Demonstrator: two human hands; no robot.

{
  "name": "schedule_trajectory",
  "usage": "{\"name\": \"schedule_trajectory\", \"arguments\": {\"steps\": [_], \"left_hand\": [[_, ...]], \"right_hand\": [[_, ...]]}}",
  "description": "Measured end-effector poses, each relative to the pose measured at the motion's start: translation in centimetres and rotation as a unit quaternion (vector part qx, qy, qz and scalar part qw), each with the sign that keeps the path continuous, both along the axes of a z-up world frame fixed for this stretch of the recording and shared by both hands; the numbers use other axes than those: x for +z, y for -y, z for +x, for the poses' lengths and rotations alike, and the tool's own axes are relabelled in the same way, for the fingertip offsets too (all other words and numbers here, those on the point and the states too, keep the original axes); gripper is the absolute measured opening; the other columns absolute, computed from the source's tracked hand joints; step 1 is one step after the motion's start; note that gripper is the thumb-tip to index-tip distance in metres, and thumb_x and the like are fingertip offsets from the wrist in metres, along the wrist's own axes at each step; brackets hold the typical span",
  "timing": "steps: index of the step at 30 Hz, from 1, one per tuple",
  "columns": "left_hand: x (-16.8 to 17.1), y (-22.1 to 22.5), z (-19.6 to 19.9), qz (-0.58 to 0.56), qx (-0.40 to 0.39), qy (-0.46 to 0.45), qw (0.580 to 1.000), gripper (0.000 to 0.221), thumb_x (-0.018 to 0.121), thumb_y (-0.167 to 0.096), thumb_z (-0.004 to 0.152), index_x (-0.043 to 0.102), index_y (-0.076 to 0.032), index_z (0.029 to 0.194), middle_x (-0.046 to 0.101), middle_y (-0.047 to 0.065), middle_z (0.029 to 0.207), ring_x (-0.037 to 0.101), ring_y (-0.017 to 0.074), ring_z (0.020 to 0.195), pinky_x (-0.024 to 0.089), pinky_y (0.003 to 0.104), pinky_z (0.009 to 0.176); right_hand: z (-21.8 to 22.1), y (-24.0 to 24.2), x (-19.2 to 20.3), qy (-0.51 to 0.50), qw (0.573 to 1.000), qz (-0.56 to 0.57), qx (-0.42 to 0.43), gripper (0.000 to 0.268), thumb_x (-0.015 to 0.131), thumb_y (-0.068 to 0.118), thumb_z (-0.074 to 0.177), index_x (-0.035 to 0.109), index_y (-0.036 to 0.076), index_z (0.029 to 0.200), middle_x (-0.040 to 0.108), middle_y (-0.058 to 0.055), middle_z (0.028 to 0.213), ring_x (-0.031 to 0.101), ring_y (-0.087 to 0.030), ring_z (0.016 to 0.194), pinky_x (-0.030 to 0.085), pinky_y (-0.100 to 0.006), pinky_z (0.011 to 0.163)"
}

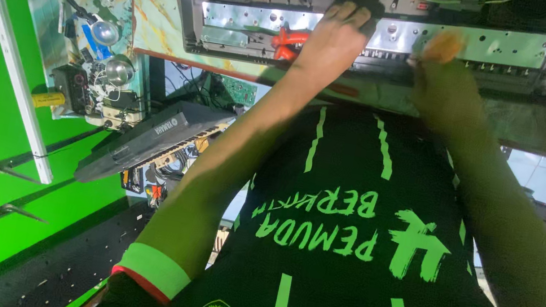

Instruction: The person works on the internal components of a musical keyboard using a screwdriver and pliers, removing parts and picking up small items from the floor.

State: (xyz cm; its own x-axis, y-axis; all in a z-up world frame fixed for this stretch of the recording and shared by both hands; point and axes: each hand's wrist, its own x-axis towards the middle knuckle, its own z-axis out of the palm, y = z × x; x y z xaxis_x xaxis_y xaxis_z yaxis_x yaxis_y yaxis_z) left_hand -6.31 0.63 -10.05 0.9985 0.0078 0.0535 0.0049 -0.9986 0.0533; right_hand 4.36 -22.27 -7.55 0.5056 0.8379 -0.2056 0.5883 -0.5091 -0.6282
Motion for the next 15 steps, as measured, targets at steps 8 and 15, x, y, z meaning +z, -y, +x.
{"name": "schedule_trajectory", "arguments": {"steps": [8,15], "left_hand": [[1.1,0.3,-1.5,-0.130,0.055,0.045,0.989,0.051,0.071,-0.022,0.096,0.055,-0.003,0.140,0.065,0.022,0.130,0.062,0.0425,0.115,0.042,0.048,0.109],[3.7,0.1,-1.3,-0.129,0.061,0.026,0.989,0.044,0.078,-0.026,0.088,0.062,-0.006,0.125,0.060,0.015,0.126,0.055,0.0358,0.121,0.040,0.052,0.103]], "right_hand": [[0.5,0.8,0.5,0.020,0.994,0.087,0.055,0.020,0.063,0.008,0.105,0.062,0.003,0.124,0.066,-0.019,0.122,0.069,-0.031,0.103,0.059,-0.041,0.087],[1.3,1.2,1.9,0.136,0.980,-0.083,0.121,0.054,0.078,0.012,0.083,0.064,0.010,0.135,0.062,-0.016,0.131,0.061,-0.032,0.123,0.054,-0.045,0.096]]}}
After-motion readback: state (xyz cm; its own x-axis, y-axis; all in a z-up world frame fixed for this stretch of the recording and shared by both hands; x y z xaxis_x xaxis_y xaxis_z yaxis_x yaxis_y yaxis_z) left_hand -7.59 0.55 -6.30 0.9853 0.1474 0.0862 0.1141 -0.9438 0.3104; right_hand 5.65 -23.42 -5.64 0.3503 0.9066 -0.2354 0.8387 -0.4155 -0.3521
